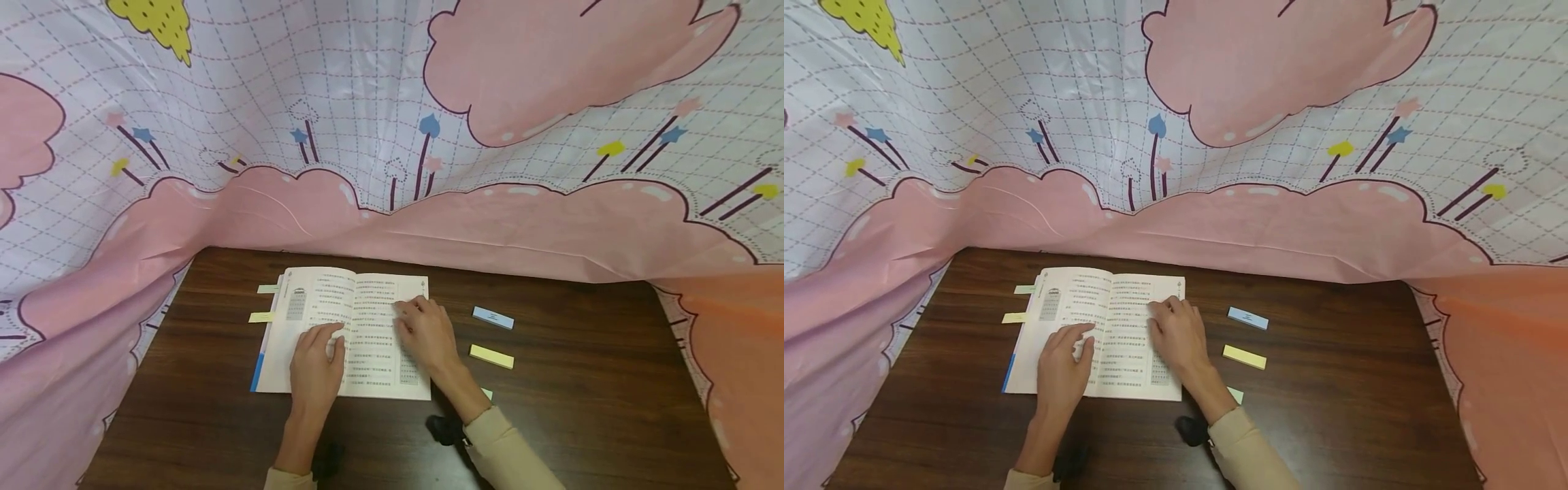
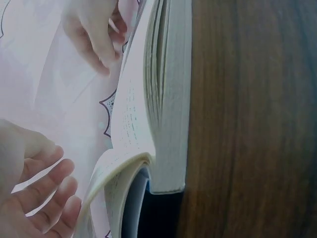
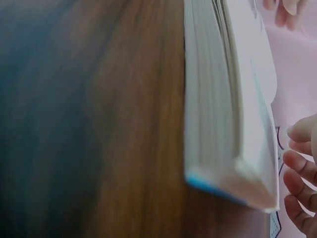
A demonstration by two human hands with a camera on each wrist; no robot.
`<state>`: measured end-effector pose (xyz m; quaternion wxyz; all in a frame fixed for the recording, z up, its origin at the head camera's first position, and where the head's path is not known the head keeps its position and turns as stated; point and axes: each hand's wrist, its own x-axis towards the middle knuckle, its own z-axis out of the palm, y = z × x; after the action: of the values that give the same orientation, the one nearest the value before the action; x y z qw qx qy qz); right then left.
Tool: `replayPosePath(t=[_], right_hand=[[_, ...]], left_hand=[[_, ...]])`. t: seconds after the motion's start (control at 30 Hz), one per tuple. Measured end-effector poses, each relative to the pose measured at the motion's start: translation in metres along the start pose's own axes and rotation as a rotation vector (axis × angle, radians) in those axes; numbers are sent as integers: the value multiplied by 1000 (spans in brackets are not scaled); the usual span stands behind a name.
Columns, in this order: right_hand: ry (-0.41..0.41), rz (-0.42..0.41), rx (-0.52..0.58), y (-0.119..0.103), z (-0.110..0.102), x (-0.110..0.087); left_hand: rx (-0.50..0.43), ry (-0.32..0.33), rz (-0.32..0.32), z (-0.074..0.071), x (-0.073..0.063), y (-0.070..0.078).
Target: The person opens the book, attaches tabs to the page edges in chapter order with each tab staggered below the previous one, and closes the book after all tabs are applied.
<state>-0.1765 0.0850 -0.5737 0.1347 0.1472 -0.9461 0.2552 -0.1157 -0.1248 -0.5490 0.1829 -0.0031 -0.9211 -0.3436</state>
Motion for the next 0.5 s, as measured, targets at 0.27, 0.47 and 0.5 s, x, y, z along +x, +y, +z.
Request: replayPosePath(t=[0.27, 0.47, 0.5], right_hand=[[16, 83, -14, 12, -10, -5], [35, 112, -7, 17, -15, -10], [45, 112, -1, 17, -16, -11]], left_hand=[[6, 1, -26, 1, -1, -4], [-11, -9, -35, 1, -3, -4], [-14, -8, -31, 1, -3, -4]])
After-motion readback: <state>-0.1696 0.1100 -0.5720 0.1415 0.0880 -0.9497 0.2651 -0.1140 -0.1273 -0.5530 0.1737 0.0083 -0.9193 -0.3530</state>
